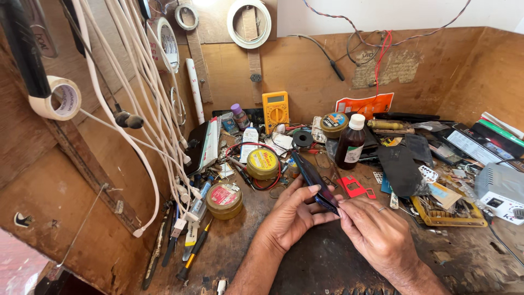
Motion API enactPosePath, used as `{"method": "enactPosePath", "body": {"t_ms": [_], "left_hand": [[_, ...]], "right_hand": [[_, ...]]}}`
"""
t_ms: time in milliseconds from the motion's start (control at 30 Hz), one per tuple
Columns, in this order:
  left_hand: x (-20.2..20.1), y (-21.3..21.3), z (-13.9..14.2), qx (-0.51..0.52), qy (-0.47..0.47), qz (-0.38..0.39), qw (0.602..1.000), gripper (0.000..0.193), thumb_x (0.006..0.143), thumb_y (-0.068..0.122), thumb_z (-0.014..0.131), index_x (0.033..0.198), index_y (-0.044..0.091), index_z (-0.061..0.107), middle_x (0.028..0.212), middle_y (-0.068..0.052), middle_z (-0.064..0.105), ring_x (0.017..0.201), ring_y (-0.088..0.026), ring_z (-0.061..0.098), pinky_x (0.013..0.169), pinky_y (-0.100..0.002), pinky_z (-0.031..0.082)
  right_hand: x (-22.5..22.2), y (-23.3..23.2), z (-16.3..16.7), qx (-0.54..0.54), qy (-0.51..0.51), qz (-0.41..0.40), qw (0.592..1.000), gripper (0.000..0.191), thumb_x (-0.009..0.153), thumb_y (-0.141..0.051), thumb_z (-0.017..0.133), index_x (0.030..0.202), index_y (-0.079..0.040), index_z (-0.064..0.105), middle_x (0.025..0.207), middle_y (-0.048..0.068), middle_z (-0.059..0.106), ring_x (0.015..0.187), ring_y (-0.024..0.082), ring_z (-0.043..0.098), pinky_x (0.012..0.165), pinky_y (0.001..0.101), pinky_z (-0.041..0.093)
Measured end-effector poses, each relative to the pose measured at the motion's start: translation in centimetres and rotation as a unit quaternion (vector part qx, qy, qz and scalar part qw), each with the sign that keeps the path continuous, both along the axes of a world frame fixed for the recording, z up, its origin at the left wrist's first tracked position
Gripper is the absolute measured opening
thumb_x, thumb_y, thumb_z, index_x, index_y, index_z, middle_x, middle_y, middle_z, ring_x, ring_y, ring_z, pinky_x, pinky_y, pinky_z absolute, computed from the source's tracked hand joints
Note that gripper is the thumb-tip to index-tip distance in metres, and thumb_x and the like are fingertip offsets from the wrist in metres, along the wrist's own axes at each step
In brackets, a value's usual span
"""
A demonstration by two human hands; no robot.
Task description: The person holds a blue smartphone and uses a black plastic card to pry open the back cover. They separate the back cover from the phone body, revealing the internal battery and components, then place the cover on the table.
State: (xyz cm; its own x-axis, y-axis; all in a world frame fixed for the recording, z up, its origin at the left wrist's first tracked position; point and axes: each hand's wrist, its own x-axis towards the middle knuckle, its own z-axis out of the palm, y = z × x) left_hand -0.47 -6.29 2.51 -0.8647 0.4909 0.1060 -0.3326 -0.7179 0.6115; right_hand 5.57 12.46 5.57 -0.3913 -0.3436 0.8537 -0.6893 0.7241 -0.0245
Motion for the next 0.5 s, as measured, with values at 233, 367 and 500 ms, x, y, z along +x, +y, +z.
{"method": "enactPosePath", "body": {"t_ms": [233, 367, 500], "left_hand": [[0.04, 0.03, -0.13, 0.008, -0.008, -0.009, 1.000, 0.048, 0.093, 0.012, 0.069, 0.137, 0.004, 0.049, 0.125, -0.020, 0.063, 0.118, -0.039, 0.065, 0.098, -0.060, 0.057], [0.11, 0.00, -0.07, 0.000, -0.004, -0.008, 1.000, 0.047, 0.093, 0.012, 0.069, 0.136, 0.004, 0.050, 0.124, -0.020, 0.064, 0.117, -0.038, 0.066, 0.098, -0.058, 0.057], [0.37, -0.13, 0.15, 0.012, -0.006, -0.010, 1.000, 0.046, 0.094, 0.013, 0.068, 0.136, 0.003, 0.050, 0.126, -0.021, 0.064, 0.117, -0.036, 0.066, 0.098, -0.058, 0.058]], "right_hand": [[-0.12, 0.29, -0.71, 0.002, -0.001, 0.018, 1.000, 0.029, 0.080, -0.001, 0.078, 0.107, 0.004, 0.067, 0.099, 0.013, 0.076, 0.083, 0.025, 0.076, 0.068, 0.0354, 0.061], [-0.17, 0.30, -0.93, 0.000, -0.014, 0.015, 1.000, 0.029, 0.082, -0.001, 0.077, 0.109, 0.003, 0.067, 0.099, 0.012, 0.076, 0.081, 0.024, 0.076, 0.066, 0.0345, 0.062], [-0.05, 0.25, -1.00, -0.061, -0.047, 0.025, 0.997, 0.028, 0.083, -0.005, 0.076, 0.110, 0.001, 0.070, 0.097, 0.012, 0.076, 0.084, 0.022, 0.078, 0.070, 0.0317, 0.063]]}}
